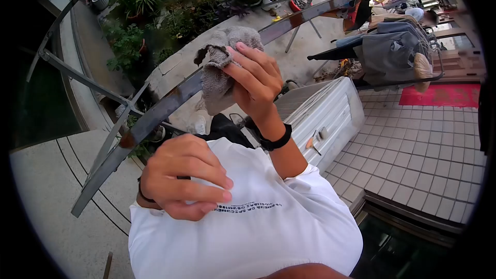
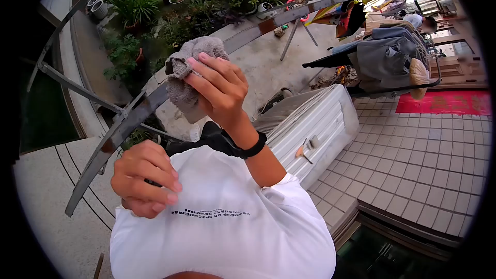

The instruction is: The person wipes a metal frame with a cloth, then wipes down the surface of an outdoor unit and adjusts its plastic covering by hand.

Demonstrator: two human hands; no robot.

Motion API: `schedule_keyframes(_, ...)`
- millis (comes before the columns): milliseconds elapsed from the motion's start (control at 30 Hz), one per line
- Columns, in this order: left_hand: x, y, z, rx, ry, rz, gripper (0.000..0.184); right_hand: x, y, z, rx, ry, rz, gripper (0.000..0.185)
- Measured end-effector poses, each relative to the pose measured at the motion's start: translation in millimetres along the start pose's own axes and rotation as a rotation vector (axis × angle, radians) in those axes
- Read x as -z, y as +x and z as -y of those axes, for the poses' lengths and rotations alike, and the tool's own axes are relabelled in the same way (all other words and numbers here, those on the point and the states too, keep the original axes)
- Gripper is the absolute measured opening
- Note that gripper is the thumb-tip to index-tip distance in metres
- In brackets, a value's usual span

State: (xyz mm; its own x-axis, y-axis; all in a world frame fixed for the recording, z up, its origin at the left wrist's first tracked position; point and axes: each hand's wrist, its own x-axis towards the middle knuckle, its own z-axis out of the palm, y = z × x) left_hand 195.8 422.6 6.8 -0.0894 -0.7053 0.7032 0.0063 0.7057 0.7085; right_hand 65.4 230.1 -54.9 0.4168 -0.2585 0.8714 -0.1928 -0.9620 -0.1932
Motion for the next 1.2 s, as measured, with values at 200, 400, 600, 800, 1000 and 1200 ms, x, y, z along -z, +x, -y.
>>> schedule_keyframes(200, -70.1, 65.1, -11.3, -0.356, -0.989, 0.752, 0.045, 8.6, 5.0, -50.2, -0.088, -0.054, -0.071, 0.034)
schedule_keyframes(400, -89.9, 79.0, -25.1, -0.437, -1.266, 0.488, 0.04, 15.9, 9.7, -81.0, -0.252, -0.063, -0.136, 0.041)
schedule_keyframes(600, -74.5, 59.3, -19.4, -0.482, -1.022, 0.862, 0.039, 1.0, 1.7, -19.6, -0.198, -0.135, -0.086, 0.036)
schedule_keyframes(800, -72.6, 42.5, -23.6, -0.337, -1.364, 0.944, 0.036, -1.6, -13.2, 6.9, -0.047, -0.09, 0.0, 0.038)
schedule_keyframes(1000, -65.9, 44.2, 8.7, -0.338, -1.459, 0.945, 0.047, 29.2, -37.6, -56.8, -0.401, -0.215, -0.148, 0.041)
schedule_keyframes(1200, -58.3, 25.5, 144.8, 0.404, -0.44, 0.425, 0.047, 70.8, -144.4, -31.4, -0.931, -0.097, -0.145, 0.035)
